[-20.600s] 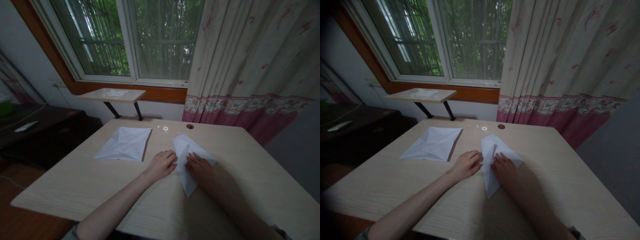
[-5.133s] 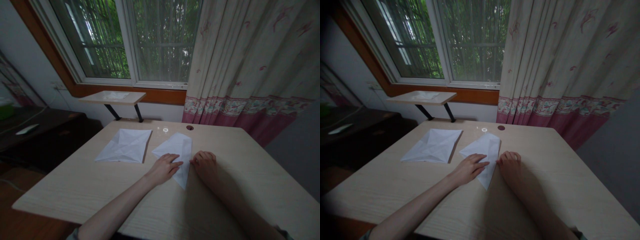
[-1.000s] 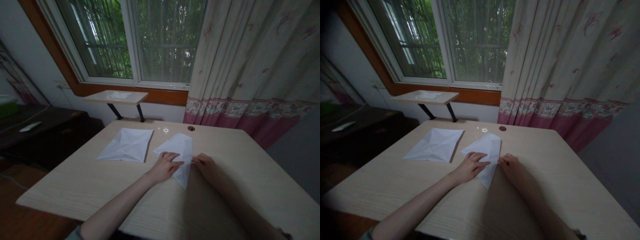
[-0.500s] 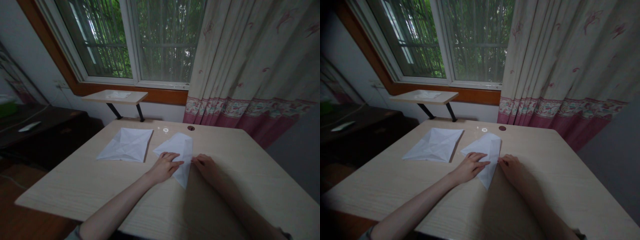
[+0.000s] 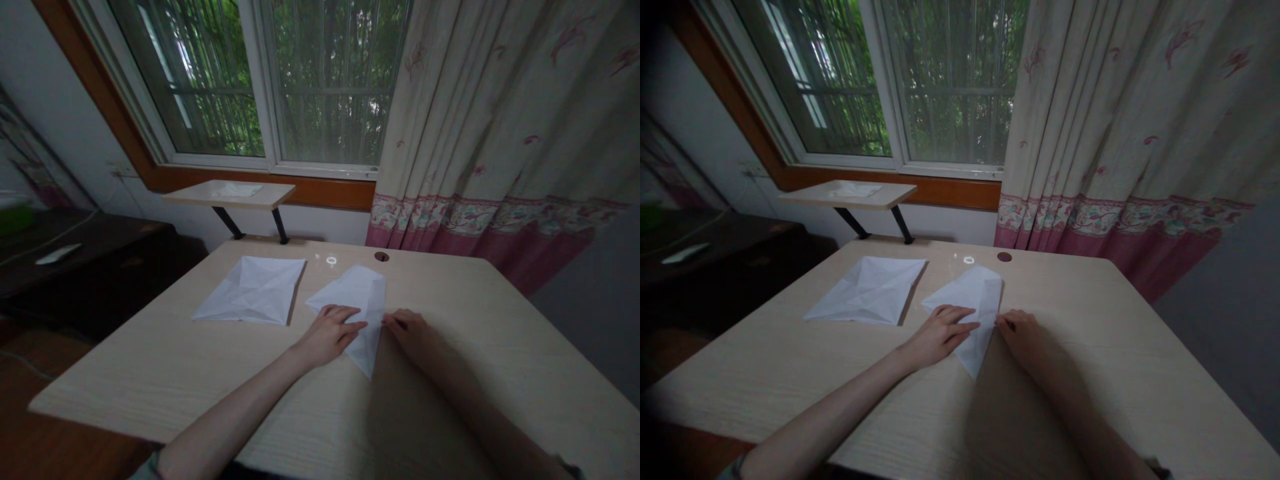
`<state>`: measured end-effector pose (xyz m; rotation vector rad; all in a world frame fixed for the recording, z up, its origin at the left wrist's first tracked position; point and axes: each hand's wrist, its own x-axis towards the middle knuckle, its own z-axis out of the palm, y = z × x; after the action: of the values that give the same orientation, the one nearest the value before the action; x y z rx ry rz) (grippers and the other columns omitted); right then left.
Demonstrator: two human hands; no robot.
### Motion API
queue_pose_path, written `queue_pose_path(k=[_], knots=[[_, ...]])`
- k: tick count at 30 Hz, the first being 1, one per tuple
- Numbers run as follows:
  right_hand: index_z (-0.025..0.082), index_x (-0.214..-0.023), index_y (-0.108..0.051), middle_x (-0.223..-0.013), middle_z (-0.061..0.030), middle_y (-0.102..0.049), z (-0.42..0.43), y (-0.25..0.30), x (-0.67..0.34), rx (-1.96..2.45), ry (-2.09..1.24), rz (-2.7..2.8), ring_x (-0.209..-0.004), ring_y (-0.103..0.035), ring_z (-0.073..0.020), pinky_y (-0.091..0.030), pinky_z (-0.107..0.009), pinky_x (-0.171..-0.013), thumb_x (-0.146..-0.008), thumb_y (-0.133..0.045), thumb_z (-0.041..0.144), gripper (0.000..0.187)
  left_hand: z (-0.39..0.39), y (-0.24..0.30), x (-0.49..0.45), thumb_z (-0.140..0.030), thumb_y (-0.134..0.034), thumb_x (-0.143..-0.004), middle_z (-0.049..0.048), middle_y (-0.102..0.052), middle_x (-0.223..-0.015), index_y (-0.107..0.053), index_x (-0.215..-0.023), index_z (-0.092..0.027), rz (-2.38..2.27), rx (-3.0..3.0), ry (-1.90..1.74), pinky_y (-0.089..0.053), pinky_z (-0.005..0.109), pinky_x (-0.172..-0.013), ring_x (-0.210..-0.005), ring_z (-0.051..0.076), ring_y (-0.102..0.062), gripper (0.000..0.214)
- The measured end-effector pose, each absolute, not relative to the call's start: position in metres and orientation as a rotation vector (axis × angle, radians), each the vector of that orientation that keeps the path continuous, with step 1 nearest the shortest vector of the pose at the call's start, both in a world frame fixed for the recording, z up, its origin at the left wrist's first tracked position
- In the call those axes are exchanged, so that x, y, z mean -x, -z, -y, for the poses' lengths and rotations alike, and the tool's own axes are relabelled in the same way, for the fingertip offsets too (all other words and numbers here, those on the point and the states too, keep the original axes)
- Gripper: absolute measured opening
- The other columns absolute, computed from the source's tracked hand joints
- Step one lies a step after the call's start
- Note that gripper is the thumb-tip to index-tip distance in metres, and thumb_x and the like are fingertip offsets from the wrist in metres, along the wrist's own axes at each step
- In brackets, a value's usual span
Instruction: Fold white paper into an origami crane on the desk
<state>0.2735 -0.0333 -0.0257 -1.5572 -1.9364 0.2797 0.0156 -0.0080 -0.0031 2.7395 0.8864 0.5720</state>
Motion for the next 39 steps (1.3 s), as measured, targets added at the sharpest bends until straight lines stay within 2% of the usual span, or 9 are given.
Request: queue_pose_path(k=[6, 10, 13, 17, 25, 30, 33, 36, 39], knots=[[0.024, -0.084, -0.071, -0.088, -0.0081, -0.076, 0.035, 0.024, -0.271, 1.508, -0.279, 1.896, -0.084, -0.069, -0.0256, -0.049, -0.04, -0.082, -0.096, -0.048, 0.032, 0.027, 0.009, 0.0, -0.016, -0.025, -0.054, -0.104, 0.0072, -0.064, -0.14, -0.067, -0.127, -0.023, -0.826, -2.626, -0.773, -0.048, 0.043, -0.107, -0.126, 0.024, -0.06, 0.027], [0.022, -0.1, -0.071, -0.101, -0.0105, -0.076, 0.036, 0.025, -0.268, 1.44, -0.297, 1.758, -0.093, -0.069, -0.027, -0.052, -0.042, -0.087, -0.099, -0.046, 0.039, 0.03, 0.011, -0.005, -0.016, -0.028, -0.052, -0.105, 0.0077, -0.068, -0.131, -0.067, -0.113, -0.02, -0.814, -2.561, -0.838, -0.051, 0.039, -0.103, -0.119, 0.022, -0.063, 0.019], [0.022, -0.11, -0.068, -0.109, -0.0131, -0.074, 0.038, 0.031, -0.267, 1.402, -0.208, 1.645, -0.102, -0.068, -0.0293, -0.053, -0.047, -0.092, -0.1, -0.043, 0.044, 0.035, 0.011, -0.005, -0.016, -0.027, -0.052, -0.105, 0.0072, -0.069, -0.128, -0.068, -0.102, -0.019, -0.797, -2.585, -0.853, -0.052, 0.039, -0.1, -0.114, 0.022, -0.065, 0.018], [0.024, -0.117, -0.062, -0.113, -0.0134, -0.071, 0.041, 0.038, -0.267, 1.317, -0.082, 1.607, -0.106, -0.066, -0.0285, -0.053, -0.047, -0.094, -0.104, -0.039, 0.041, 0.032, 0.012, -0.003, -0.017, -0.023, -0.051, -0.104, 0.0065, -0.071, -0.126, -0.069, -0.101, -0.019, -0.745, -2.647, -0.798, -0.052, 0.038, -0.099, -0.113, 0.022, -0.066, 0.018], [0.026, -0.119, -0.061, -0.112, -0.01, -0.07, 0.047, 0.024, -0.269, 1.13, 0.017, 1.776, -0.109, -0.065, -0.0272, -0.048, -0.048, -0.099, -0.099, -0.046, 0.026, 0.025, 0.019, -0.007, -0.017, -0.023, -0.051, -0.102, 0.0069, -0.068, -0.132, -0.068, -0.114, -0.021, -0.644, -2.607, -0.651, -0.051, 0.034, -0.106, -0.122, 0.02, -0.064, 0.02], [0.025, -0.113, -0.063, -0.108, -0.0071, -0.072, 0.045, 0.024, -0.267, 1.06, -0.015, 1.918, -0.106, -0.065, -0.0257, -0.046, -0.045, -0.097, -0.086, -0.046, 0.015, 0.034, 0.021, -0.009, -0.016, -0.017, -0.053, -0.096, 0.0092, -0.061, -0.142, -0.066, -0.118, -0.02, -0.628, -2.558, -0.584, -0.048, 0.034, -0.111, -0.129, 0.021, -0.06, 0.025], [0.025, -0.103, -0.064, -0.101, -0.0061, -0.073, 0.043, 0.026, -0.265, 1.132, -0.044, 1.903, -0.101, -0.065, -0.0259, -0.045, -0.046, -0.097, -0.079, -0.047, 0.014, 0.031, 0.021, -0.012, -0.015, -0.015, -0.057, -0.091, 0.0105, -0.061, -0.141, -0.065, -0.117, -0.019, -0.619, -2.543, -0.577, -0.048, 0.035, -0.111, -0.129, 0.023, -0.061, 0.027], [0.025, -0.096, -0.064, -0.095, -0.0053, -0.072, 0.043, 0.026, -0.264, 1.209, -0.081, 1.88, -0.097, -0.065, -0.0258, -0.044, -0.046, -0.097, -0.079, -0.049, 0.015, 0.024, 0.022, -0.016, -0.015, -0.022, -0.063, -0.09, 0.011, -0.063, -0.14, -0.064, -0.118, -0.019, -0.605, -2.533, -0.566, -0.049, 0.037, -0.109, -0.128, 0.024, -0.061, 0.028], [0.026, -0.093, -0.063, -0.093, -0.0049, -0.073, 0.044, 0.023, -0.263, 1.25, -0.095, 1.888, -0.095, -0.065, -0.0259, -0.044, -0.046, -0.095, -0.084, -0.05, 0.018, 0.017, 0.022, -0.019, -0.015, -0.041, -0.073, -0.088, 0.0115, -0.064, -0.139, -0.062, -0.121, -0.02, -0.601, -2.532, -0.544, -0.049, 0.04, -0.109, -0.127, 0.028, -0.062, 0.041]])
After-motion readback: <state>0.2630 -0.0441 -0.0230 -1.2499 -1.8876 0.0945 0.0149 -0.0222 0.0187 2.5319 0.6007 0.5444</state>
